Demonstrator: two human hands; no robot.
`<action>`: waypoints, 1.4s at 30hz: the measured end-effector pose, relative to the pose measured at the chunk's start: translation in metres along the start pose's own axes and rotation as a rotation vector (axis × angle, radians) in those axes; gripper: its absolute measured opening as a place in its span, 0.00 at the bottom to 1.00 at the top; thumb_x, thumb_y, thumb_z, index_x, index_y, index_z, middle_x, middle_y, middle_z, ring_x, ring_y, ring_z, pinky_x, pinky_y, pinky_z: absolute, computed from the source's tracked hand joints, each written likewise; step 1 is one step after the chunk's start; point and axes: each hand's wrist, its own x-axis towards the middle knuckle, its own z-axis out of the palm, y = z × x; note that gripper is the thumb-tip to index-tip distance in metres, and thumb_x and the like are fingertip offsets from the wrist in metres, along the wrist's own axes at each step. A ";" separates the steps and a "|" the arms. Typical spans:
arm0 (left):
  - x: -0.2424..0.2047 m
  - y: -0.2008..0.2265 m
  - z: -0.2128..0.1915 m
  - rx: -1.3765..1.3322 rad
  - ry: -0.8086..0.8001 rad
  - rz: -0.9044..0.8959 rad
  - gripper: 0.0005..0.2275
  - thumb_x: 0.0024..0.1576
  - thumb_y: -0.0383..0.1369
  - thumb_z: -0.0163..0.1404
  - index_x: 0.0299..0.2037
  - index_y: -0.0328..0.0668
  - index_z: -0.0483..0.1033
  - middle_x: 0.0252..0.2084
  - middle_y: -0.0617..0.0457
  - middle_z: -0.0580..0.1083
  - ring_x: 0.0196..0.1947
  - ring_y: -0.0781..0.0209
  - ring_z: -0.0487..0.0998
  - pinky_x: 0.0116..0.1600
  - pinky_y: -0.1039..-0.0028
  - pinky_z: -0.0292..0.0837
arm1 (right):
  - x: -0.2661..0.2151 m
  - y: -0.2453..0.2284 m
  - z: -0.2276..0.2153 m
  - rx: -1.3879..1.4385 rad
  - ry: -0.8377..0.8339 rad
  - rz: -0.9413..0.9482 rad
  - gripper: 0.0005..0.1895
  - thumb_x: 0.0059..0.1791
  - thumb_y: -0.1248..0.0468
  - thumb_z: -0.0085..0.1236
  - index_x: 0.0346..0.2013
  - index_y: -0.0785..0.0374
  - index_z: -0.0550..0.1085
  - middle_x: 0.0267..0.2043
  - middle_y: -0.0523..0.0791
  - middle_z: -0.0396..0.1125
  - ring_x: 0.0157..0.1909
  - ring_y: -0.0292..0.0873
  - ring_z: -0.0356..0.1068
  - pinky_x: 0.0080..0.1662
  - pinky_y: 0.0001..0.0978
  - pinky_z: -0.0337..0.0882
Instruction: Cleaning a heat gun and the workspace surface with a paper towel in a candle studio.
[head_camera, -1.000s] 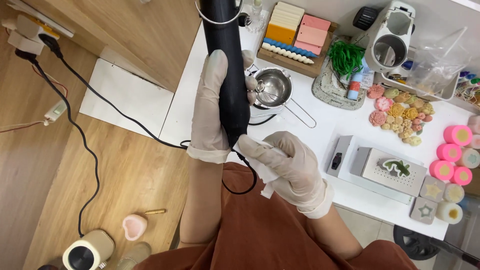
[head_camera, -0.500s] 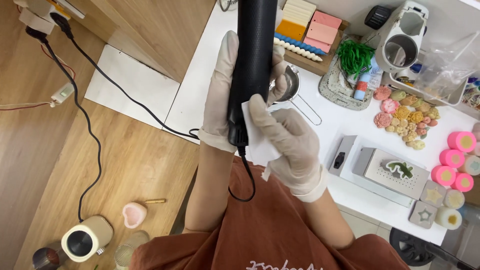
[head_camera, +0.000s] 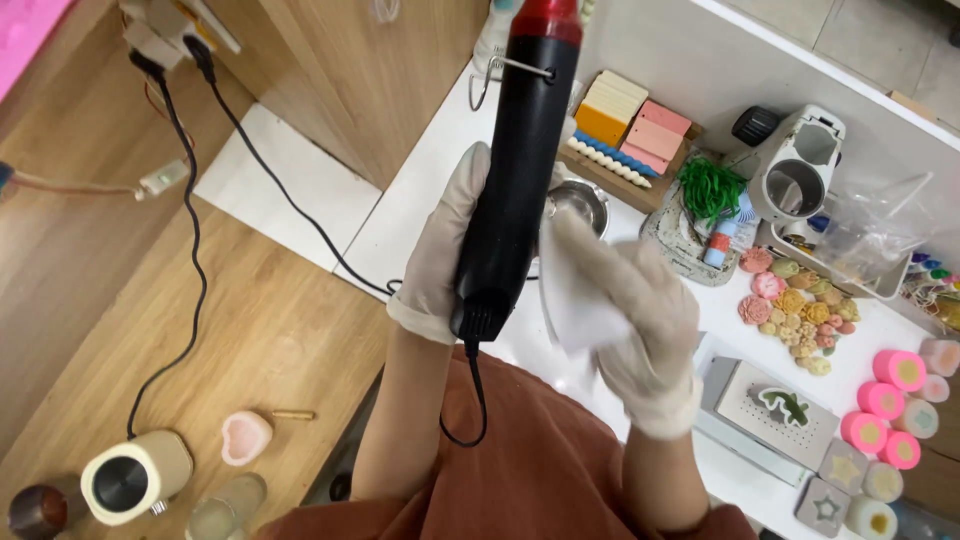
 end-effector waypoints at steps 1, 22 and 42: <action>-0.001 -0.004 -0.005 -0.003 0.002 0.008 0.23 0.61 0.48 0.46 0.55 0.33 0.72 0.44 0.50 0.77 0.38 0.66 0.78 0.41 0.74 0.78 | 0.005 -0.001 0.008 0.001 -0.005 -0.006 0.34 0.44 0.65 0.62 0.66 0.59 0.72 0.34 0.40 0.64 0.36 0.37 0.64 0.37 0.30 0.64; -0.044 -0.026 -0.026 0.589 0.009 0.134 0.30 0.60 0.33 0.57 0.72 0.40 0.59 0.49 0.45 0.75 0.42 0.61 0.77 0.48 0.74 0.75 | 0.003 0.009 0.032 0.450 0.448 0.046 0.16 0.59 0.67 0.50 0.61 0.53 0.74 0.55 0.43 0.66 0.52 0.37 0.70 0.53 0.28 0.78; -0.068 -0.018 -0.050 0.933 0.207 0.054 0.32 0.44 0.27 0.65 0.62 0.44 0.70 0.50 0.53 0.78 0.45 0.66 0.76 0.49 0.73 0.76 | -0.033 0.049 0.039 0.308 0.535 0.020 0.07 0.65 0.67 0.45 0.56 0.65 0.70 0.62 0.45 0.67 0.66 0.43 0.67 0.69 0.30 0.67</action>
